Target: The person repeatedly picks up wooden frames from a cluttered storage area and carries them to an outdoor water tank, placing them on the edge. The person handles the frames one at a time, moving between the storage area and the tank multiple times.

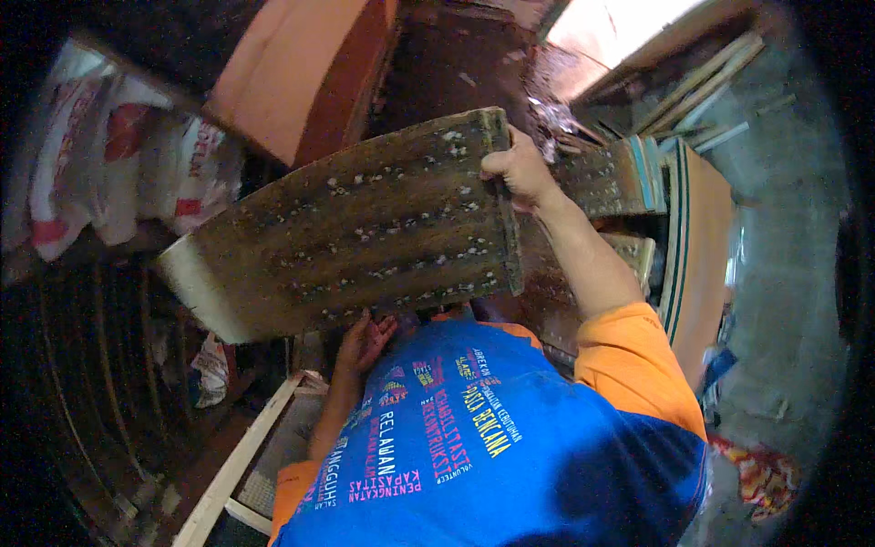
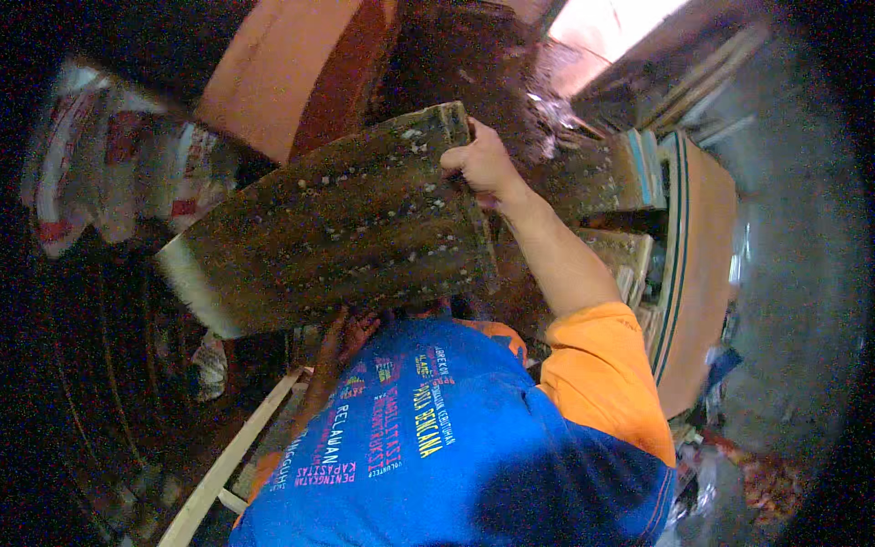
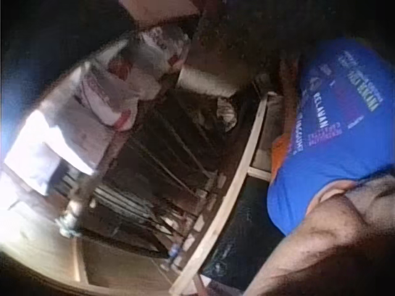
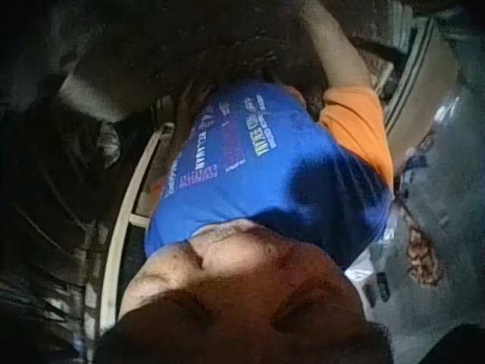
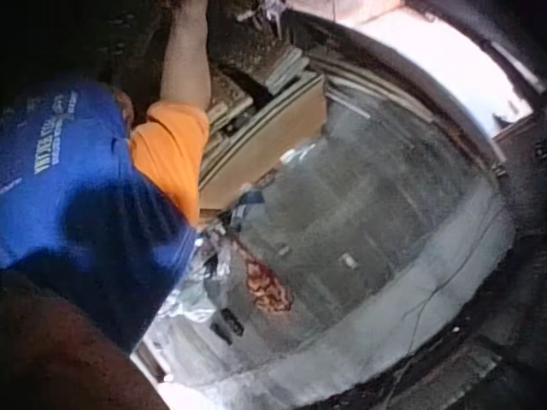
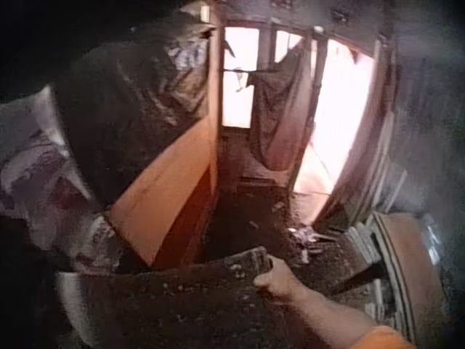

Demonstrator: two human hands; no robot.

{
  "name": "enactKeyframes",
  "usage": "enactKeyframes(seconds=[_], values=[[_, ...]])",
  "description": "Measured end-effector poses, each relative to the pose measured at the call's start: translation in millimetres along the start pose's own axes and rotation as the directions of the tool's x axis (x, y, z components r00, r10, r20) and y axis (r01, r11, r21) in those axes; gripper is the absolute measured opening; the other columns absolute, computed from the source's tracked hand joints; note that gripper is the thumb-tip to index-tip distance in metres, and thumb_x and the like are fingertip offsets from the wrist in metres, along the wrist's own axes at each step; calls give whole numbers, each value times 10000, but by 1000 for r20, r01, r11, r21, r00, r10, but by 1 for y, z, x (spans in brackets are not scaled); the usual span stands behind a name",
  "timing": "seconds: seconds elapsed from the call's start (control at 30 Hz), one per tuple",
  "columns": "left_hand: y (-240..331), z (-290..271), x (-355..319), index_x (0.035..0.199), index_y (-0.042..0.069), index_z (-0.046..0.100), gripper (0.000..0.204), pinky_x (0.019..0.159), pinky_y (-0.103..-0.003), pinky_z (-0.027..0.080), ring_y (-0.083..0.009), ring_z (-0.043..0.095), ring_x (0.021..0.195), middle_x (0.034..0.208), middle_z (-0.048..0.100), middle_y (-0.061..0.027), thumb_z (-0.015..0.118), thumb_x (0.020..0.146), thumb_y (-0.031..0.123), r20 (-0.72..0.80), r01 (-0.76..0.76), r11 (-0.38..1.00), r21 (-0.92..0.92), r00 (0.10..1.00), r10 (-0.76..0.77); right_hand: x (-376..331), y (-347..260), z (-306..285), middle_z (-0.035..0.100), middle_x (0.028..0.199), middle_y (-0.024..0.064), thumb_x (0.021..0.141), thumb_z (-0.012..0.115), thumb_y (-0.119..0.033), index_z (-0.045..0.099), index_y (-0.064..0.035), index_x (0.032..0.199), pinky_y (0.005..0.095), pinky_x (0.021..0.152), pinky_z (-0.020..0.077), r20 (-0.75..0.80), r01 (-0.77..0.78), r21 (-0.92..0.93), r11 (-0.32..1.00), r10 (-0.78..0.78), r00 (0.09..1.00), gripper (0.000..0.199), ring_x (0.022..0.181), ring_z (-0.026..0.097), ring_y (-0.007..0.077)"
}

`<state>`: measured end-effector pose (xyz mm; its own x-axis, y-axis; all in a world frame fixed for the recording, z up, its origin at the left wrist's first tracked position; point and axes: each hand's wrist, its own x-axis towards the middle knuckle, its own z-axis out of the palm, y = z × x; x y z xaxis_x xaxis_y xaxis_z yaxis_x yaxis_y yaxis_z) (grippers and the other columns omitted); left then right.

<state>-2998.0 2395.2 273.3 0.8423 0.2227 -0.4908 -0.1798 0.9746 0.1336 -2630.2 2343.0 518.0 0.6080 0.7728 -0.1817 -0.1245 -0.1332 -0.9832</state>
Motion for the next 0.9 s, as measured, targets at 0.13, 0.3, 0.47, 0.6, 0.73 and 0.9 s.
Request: enactKeyframes(seconds=[0.13, 0.3, 0.47, 0.6, 0.73, 0.9], values=[[20, 28, 8, 1146, 56, 543, 367, 952, -357, 432, -231, 530, 1105, 1194, 554, -90, 596, 889, 312, -285, 349, 879, 325, 922, -261, -41, -12, 0, 634, 885, 33, 633, 586, 49, 570, -8, 1041, 279, 753, 472, -111, 56, -112, 992, -68, 991, 412, 787, 581, 132], [78, 63, 16, 1215, 76, 509, 438, 914, -342, 434, -214, 521, 1108, 1199, 551, -73, 598, 881, 345, -331, 389, 641, 661, 919, -217, -70, -8, -2, 646, 856, 109, 576, 670, -64, 557, -23, 1029, 317, 749, 477, -500, -164, -409, 898, -71, 863, 469, 779, 616, 221], [152, -19, 18, 1300, 101, 454, 547, 961, -410, 367, -233, 485, 1152, 1258, 522, -62, 563, 872, 424, -470, 422, 573, 703, 880, -71, -72, 13, 6, 640, 852, 165, 583, 691, -96, 553, -80, 998, 393, 716, 470, -631, -437, -554, 708, -16, 776, 437, 821, 623, 336], [168, -134, 40, 1330, 176, 421, 606, 956, -445, 316, -253, 458, 1178, 1287, 499, -44, 576, 829, 480, -625, 565, 493, 661, 779, -54, -65, 82, -18, 648, 879, 186, 591, 669, -141, 533, -91, 1029, 434, 737, 468, -792, -673, -477, 565, 56, 608, 462, 879, 614, 393], [183, -168, 37, 1281, 196, 458, 539, 790, -396, 368, -224, 491, 1082, 1255, 511, -35, 580, 829, 464, -711, 663, 372, 650, 703, -11, -69, 131, -45, 645, 927, 202, 640, 655, -163, 481, -92, 1109, 467, 794, 464, -841, -774, -437, 459, 98, 532, 505, 902, 615, 390], [189, -154, 46, 1204, 198, 512, 450, 658, -328, 341, -157, 515, 873, 1101, 566, 5, 581, 836, 448, -728, 669, 344, 659, 682, 69, -76, 152, -68, 638, 969, 215, 653, 631, -155, 475, -41, 1138, 453, 839, 464, -890, -861, -322, 393, 184, 417, 522, 943, 608, 389]])
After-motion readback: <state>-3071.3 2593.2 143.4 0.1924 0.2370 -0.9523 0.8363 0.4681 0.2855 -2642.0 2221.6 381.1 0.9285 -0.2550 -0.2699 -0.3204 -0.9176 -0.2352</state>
